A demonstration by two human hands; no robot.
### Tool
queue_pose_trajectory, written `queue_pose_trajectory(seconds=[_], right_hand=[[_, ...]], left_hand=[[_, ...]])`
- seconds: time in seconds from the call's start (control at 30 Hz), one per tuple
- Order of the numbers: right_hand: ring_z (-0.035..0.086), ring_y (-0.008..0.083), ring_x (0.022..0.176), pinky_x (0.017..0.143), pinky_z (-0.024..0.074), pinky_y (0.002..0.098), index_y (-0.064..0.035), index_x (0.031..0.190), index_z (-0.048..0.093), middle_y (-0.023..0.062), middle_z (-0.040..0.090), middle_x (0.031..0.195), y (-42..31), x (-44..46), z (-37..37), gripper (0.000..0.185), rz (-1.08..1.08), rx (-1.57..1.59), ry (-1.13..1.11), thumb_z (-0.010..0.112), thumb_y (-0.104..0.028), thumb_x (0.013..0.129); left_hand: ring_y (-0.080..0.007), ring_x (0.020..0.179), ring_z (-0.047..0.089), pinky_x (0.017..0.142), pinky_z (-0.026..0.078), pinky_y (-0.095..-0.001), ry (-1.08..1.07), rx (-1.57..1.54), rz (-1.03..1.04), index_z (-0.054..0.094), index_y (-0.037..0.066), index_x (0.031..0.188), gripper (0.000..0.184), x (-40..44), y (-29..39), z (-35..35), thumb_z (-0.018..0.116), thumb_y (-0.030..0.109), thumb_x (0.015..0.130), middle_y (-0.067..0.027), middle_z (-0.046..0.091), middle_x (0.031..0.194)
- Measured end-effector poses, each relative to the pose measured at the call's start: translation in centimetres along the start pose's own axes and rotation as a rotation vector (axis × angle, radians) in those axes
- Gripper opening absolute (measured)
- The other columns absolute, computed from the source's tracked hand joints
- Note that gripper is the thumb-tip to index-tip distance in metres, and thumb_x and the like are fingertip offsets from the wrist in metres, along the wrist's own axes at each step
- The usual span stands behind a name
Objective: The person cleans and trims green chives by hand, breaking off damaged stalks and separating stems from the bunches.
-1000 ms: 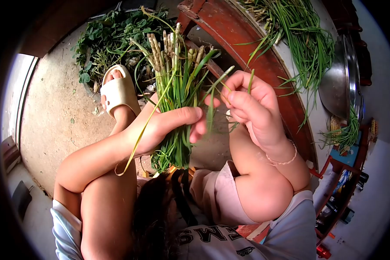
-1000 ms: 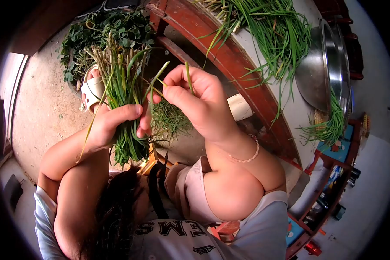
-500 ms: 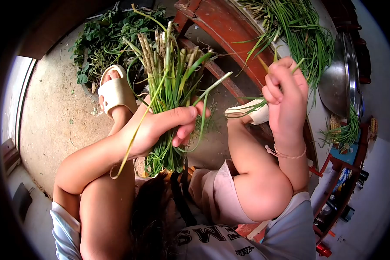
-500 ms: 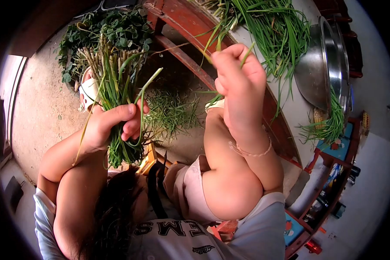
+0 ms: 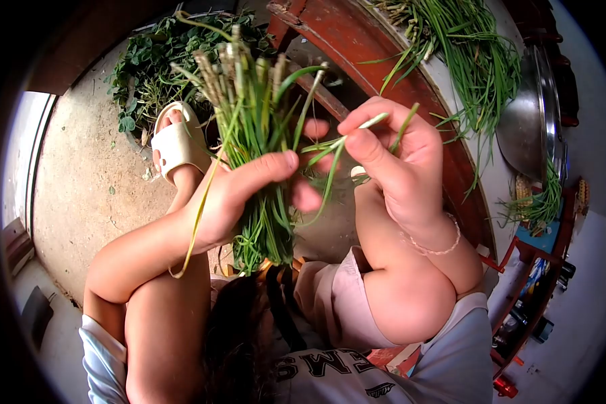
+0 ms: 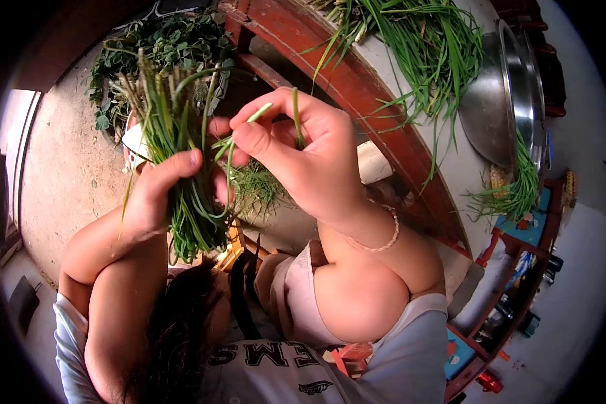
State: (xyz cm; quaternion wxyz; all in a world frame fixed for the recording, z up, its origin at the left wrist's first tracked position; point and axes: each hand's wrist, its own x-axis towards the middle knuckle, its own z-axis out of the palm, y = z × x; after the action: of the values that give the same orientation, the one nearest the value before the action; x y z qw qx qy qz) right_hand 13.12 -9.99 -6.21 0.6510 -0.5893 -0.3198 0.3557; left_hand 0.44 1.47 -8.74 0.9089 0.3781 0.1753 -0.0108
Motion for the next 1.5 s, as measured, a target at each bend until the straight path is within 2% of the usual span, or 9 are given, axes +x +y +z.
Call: queue_pose_trajectory(seconds=[0.2,0.27,0.37,0.5,0.6,0.8,1.2,1.37,1.5], right_hand=[[0.038,-0.0009,0.052,0.044,0.0249,0.0128,-0.0022,0.079,0.056,-0.0048,0.050,0.062,-1.5,-0.3,-1.2,0.008,0.006,-0.014,0.121,0.061,-0.007,0.076],[0.036,-0.0005,0.051,0.043,0.0229,0.0138,-0.0021,0.080,0.055,-0.0054,0.048,0.062,-1.9,-0.3,-1.4,0.008,-0.046,0.019,0.199,0.060,-0.007,0.076],[0.034,-0.0004,0.051,0.043,0.0211,0.0142,-0.0023,0.081,0.055,-0.0051,0.047,0.063,-2.4,-0.5,-2.2,0.008,-0.039,-0.001,0.174,0.059,-0.007,0.077],[0.030,-0.0008,0.048,0.041,0.0193,0.0147,-0.0027,0.082,0.054,-0.0051,0.045,0.062,-2.4,-0.5,-2.1,0.007,-0.021,-0.035,0.205,0.057,-0.008,0.078],[0.022,-0.0003,0.043,0.039,0.0172,0.0153,-0.0015,0.086,0.049,0.0021,0.045,0.079,-2.9,-0.6,-3.7,0.009,-0.060,-0.070,0.242,0.049,-0.010,0.083],[0.022,-0.0009,0.044,0.038,0.0159,0.0162,-0.0024,0.083,0.053,-0.0054,0.041,0.060,-3.8,-0.7,-5.1,0.008,-0.141,0.015,0.435,0.054,-0.009,0.079],[0.031,-0.0015,0.049,0.043,0.0205,0.0139,-0.0019,0.079,0.055,-0.0064,0.045,0.060,-4.3,-0.8,-5.6,0.008,-0.082,-0.239,0.486,0.057,-0.010,0.078],[0.041,0.0006,0.059,0.053,0.0315,0.0131,-0.0021,0.077,0.055,-0.0033,0.051,0.067,-3.8,-0.9,-3.9,0.007,0.076,-0.175,0.190,0.057,-0.008,0.077],[0.039,-0.0005,0.054,0.048,0.0283,0.0141,-0.0037,0.074,0.056,-0.0048,0.051,0.063,-2.6,-0.6,-0.9,0.009,0.057,-0.147,-0.017,0.062,-0.010,0.075]], left_hand=[[-0.0205,0.102,0.049,0.087,0.038,-0.0312,0.084,-0.247,0.149,0.044,0.003,0.108,0.030,1.0,-0.2,-2.0,0.045,0.019,0.082,-0.0135,0.051,0.110],[-0.0201,0.096,0.052,0.085,0.039,-0.0308,0.238,-0.284,0.246,0.048,0.006,0.101,0.023,1.5,-0.1,-2.7,0.045,0.019,0.083,-0.0084,0.056,0.100],[-0.0144,0.073,0.054,0.071,0.045,-0.0303,0.105,-0.507,0.259,0.048,0.008,0.092,0.014,1.9,0.2,-3.8,0.046,0.020,0.084,-0.0003,0.050,0.074],[-0.0092,0.058,0.043,0.069,0.044,-0.0285,0.037,-0.624,0.122,0.048,0.008,0.092,0.015,2.0,0.1,-4.3,0.050,0.020,0.082,0.0024,0.042,0.067],[-0.0091,0.058,0.043,0.070,0.044,-0.0273,0.164,-0.506,0.177,0.048,0.007,0.092,0.017,2.2,0.0,-4.3,0.053,0.017,0.080,0.0030,0.041,0.065],[-0.0168,0.074,0.054,0.058,0.044,-0.0228,0.616,-0.037,0.520,0.053,-0.001,0.093,0.019,1.4,2.8,-4.6,0.053,0.011,0.079,-0.0017,0.044,0.063],[-0.0128,0.060,0.047,0.077,0.044,-0.0313,0.923,-0.218,1.024,0.056,0.003,0.079,0.010,-1.5,6.7,-12.6,0.057,0.014,0.079,0.0006,0.045,0.063],[-0.0074,0.050,0.035,0.060,0.037,-0.0231,0.747,0.131,0.755,0.052,-0.003,0.091,0.022,-1.1,5.2,-7.1,0.056,0.013,0.077,0.0017,0.039,0.059],[-0.0098,0.077,0.053,0.056,0.043,-0.0224,0.286,0.372,0.303,0.053,0.000,0.097,0.028,-1.0,2.9,0.3,0.062,0.012,0.073,-0.0070,0.059,0.088]])
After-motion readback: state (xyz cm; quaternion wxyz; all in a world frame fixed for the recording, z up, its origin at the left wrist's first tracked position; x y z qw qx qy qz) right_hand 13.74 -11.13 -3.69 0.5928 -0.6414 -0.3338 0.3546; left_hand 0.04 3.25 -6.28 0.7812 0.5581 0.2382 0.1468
